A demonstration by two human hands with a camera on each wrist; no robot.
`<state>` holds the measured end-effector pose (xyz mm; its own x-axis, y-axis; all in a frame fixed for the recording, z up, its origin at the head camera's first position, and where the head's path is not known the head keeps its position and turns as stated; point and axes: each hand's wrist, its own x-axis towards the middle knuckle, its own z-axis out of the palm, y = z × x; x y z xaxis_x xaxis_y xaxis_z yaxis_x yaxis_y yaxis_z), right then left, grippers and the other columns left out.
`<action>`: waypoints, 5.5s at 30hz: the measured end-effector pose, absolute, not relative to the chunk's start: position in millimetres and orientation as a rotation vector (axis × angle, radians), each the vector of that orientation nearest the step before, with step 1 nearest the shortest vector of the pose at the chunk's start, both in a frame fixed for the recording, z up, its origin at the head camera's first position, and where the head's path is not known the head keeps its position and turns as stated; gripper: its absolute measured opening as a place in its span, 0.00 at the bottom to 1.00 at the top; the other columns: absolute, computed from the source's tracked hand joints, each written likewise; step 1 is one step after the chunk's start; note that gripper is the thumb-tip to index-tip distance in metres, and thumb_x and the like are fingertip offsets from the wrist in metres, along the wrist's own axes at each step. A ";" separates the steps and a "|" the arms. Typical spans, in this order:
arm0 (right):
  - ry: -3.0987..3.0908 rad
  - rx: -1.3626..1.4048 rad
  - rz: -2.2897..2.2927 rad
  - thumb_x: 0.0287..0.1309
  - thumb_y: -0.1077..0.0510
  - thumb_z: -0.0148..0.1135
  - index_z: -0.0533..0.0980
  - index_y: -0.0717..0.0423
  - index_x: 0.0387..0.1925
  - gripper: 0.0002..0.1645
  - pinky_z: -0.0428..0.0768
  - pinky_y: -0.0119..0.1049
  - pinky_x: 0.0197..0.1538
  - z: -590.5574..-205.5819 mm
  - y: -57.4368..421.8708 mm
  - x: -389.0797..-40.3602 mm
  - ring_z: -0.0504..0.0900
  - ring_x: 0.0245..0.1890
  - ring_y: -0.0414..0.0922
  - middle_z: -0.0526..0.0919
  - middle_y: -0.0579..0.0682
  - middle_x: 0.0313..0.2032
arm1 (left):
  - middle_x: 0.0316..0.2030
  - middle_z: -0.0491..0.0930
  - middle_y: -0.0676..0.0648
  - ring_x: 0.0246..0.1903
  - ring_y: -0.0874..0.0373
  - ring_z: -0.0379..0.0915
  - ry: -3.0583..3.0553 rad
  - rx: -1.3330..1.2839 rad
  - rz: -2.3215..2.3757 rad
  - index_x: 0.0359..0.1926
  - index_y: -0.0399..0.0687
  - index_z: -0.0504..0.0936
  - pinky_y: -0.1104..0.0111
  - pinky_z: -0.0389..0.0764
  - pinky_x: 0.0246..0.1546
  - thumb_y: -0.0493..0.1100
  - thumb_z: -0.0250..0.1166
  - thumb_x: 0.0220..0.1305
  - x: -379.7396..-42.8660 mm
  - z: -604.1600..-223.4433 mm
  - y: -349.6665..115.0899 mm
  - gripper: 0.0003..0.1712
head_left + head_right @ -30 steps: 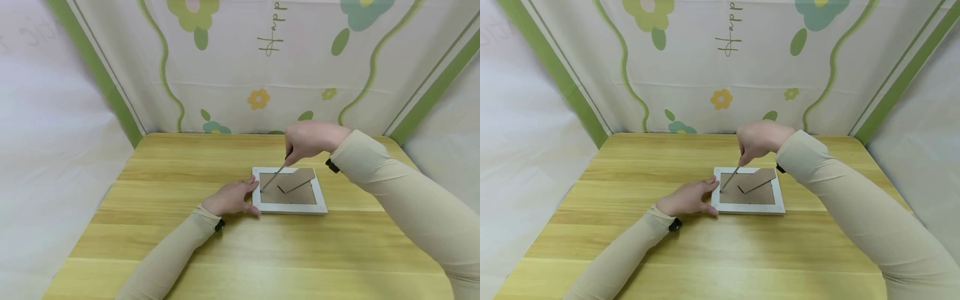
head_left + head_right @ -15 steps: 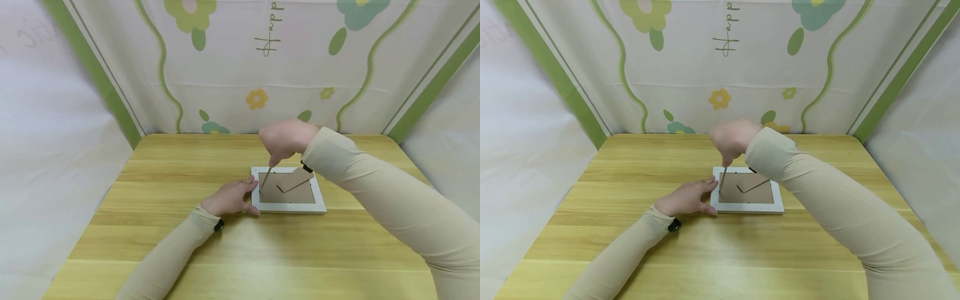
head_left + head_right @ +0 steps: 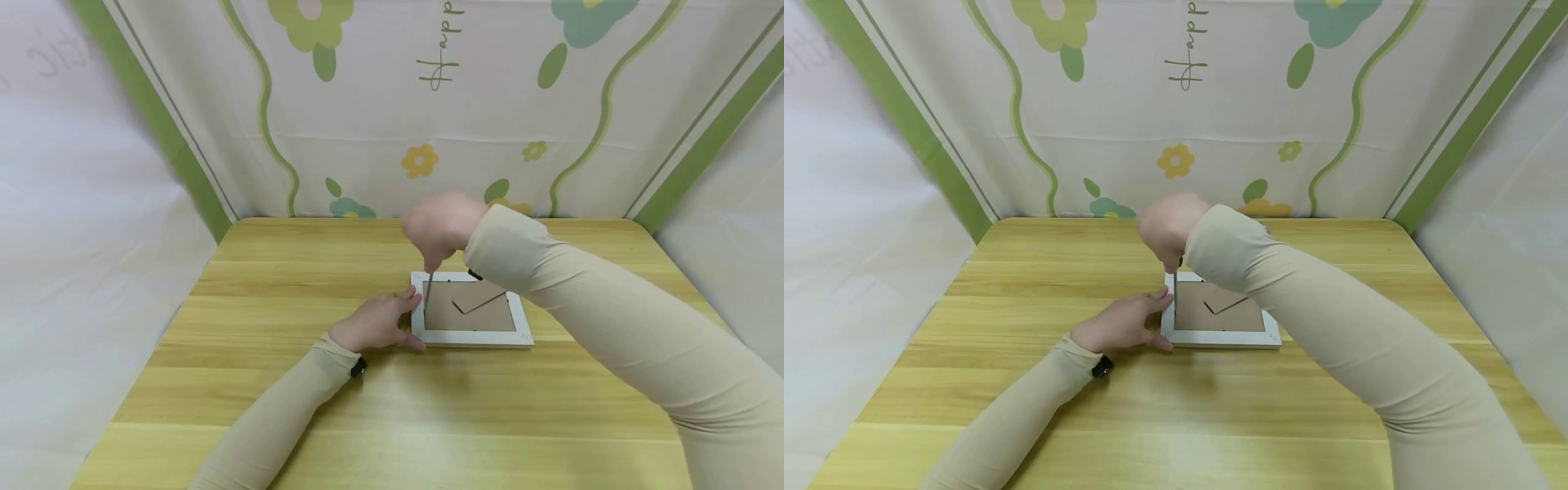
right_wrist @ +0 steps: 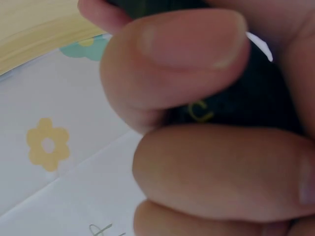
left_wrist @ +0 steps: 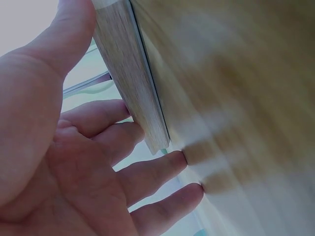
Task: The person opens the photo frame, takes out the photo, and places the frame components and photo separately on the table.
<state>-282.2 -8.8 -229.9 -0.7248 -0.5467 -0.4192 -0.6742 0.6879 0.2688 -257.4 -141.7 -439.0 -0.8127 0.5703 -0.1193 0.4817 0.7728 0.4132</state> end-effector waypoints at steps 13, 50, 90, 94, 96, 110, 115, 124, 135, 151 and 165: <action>2.574 -0.985 0.683 0.51 0.49 0.75 0.80 0.49 0.26 0.12 0.76 0.34 0.27 -231.0 -23.0 -277.5 0.76 0.27 0.40 0.82 0.41 0.28 | 0.75 0.53 0.46 0.70 0.49 0.57 2.728 0.804 0.562 0.75 0.47 0.59 0.60 0.66 0.65 0.68 0.70 0.52 -257.2 -440.3 -143.5 0.57; 2.543 -0.966 0.361 0.55 0.47 0.73 0.85 0.48 0.23 0.12 0.80 0.38 0.34 -218.6 40.4 -294.7 0.81 0.27 0.40 0.84 0.40 0.24 | 0.75 0.51 0.43 0.69 0.46 0.59 2.746 0.810 0.481 0.76 0.45 0.57 0.58 0.67 0.64 0.69 0.69 0.52 -258.1 -439.4 -139.8 0.59; 2.764 -1.019 -0.184 0.58 0.48 0.70 0.90 0.44 0.31 0.07 0.82 0.41 0.35 -285.0 129.1 -272.7 0.82 0.27 0.34 0.87 0.39 0.31 | 0.75 0.52 0.43 0.70 0.44 0.57 2.752 0.803 0.491 0.75 0.44 0.58 0.57 0.63 0.67 0.67 0.70 0.53 -252.5 -436.9 -138.2 0.57; 2.759 -1.053 -0.011 0.55 0.48 0.72 0.88 0.38 0.24 0.06 0.82 0.44 0.31 -269.9 106.2 -280.7 0.81 0.25 0.35 0.86 0.37 0.28 | 0.75 0.53 0.42 0.70 0.44 0.58 2.754 0.815 0.491 0.75 0.44 0.58 0.57 0.64 0.66 0.67 0.70 0.53 -252.6 -437.6 -138.5 0.57; 2.751 -1.046 0.083 0.53 0.48 0.72 0.87 0.37 0.19 0.09 0.81 0.43 0.28 -262.5 92.9 -282.3 0.80 0.23 0.35 0.85 0.35 0.25 | 0.74 0.53 0.42 0.70 0.44 0.58 2.754 0.817 0.492 0.75 0.44 0.59 0.57 0.64 0.66 0.67 0.70 0.53 -252.4 -437.3 -138.5 0.57; 2.721 -1.061 0.434 0.44 0.62 0.59 0.68 0.48 0.17 0.10 0.59 0.33 0.18 -240.1 15.8 -280.2 0.58 0.17 0.39 0.63 0.42 0.15 | 0.75 0.52 0.44 0.69 0.47 0.59 2.739 0.826 0.519 0.76 0.46 0.57 0.59 0.67 0.65 0.69 0.70 0.52 -258.0 -443.5 -140.4 0.58; 2.694 -1.068 0.500 0.45 0.66 0.53 0.65 0.47 0.16 0.12 0.55 0.33 0.19 -238.4 1.6 -276.9 0.54 0.17 0.39 0.59 0.41 0.15 | 0.75 0.52 0.44 0.70 0.46 0.59 2.735 0.806 0.535 0.76 0.46 0.58 0.59 0.66 0.65 0.69 0.70 0.53 -258.6 -443.8 -140.2 0.58; 2.667 -1.040 0.585 0.44 0.66 0.50 0.62 0.46 0.13 0.15 0.53 0.34 0.20 -237.4 -17.2 -276.6 0.50 0.16 0.39 0.55 0.41 0.13 | 0.75 0.51 0.47 0.71 0.46 0.56 2.720 0.784 0.580 0.76 0.48 0.57 0.58 0.63 0.67 0.68 0.69 0.54 -256.3 -442.8 -141.3 0.57; 2.625 -0.975 0.550 0.52 0.58 0.65 0.74 0.48 0.23 0.08 0.69 0.33 0.23 -231.5 -8.7 -283.0 0.67 0.19 0.39 0.74 0.40 0.20 | 0.75 0.52 0.45 0.70 0.45 0.58 2.727 0.798 0.575 0.76 0.46 0.58 0.58 0.65 0.66 0.68 0.70 0.54 -256.5 -440.3 -139.6 0.57; 2.695 -0.968 0.113 0.70 0.50 0.58 0.82 0.55 0.39 0.13 0.77 0.43 0.37 -215.8 153.5 -325.2 0.78 0.32 0.41 0.82 0.45 0.34 | 0.75 0.52 0.42 0.69 0.42 0.59 2.743 0.807 0.510 0.75 0.43 0.59 0.55 0.66 0.65 0.65 0.71 0.54 -248.3 -433.8 -136.7 0.56; 2.811 -0.665 -0.303 0.73 0.63 0.48 0.74 0.74 0.40 0.14 0.73 0.45 0.34 -345.2 284.4 -350.1 0.72 0.27 0.47 0.76 0.55 0.29 | 0.75 0.52 0.43 0.70 0.42 0.57 2.737 0.804 0.493 0.76 0.44 0.58 0.54 0.64 0.67 0.67 0.71 0.53 -250.5 -432.3 -136.5 0.58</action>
<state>-350.1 284.4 -345.2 -0.8688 -0.4614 -0.1799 -0.4125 0.8752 -0.2527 -250.5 -136.5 -432.3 -0.8180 0.5585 -0.1377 0.4753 0.7911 0.3851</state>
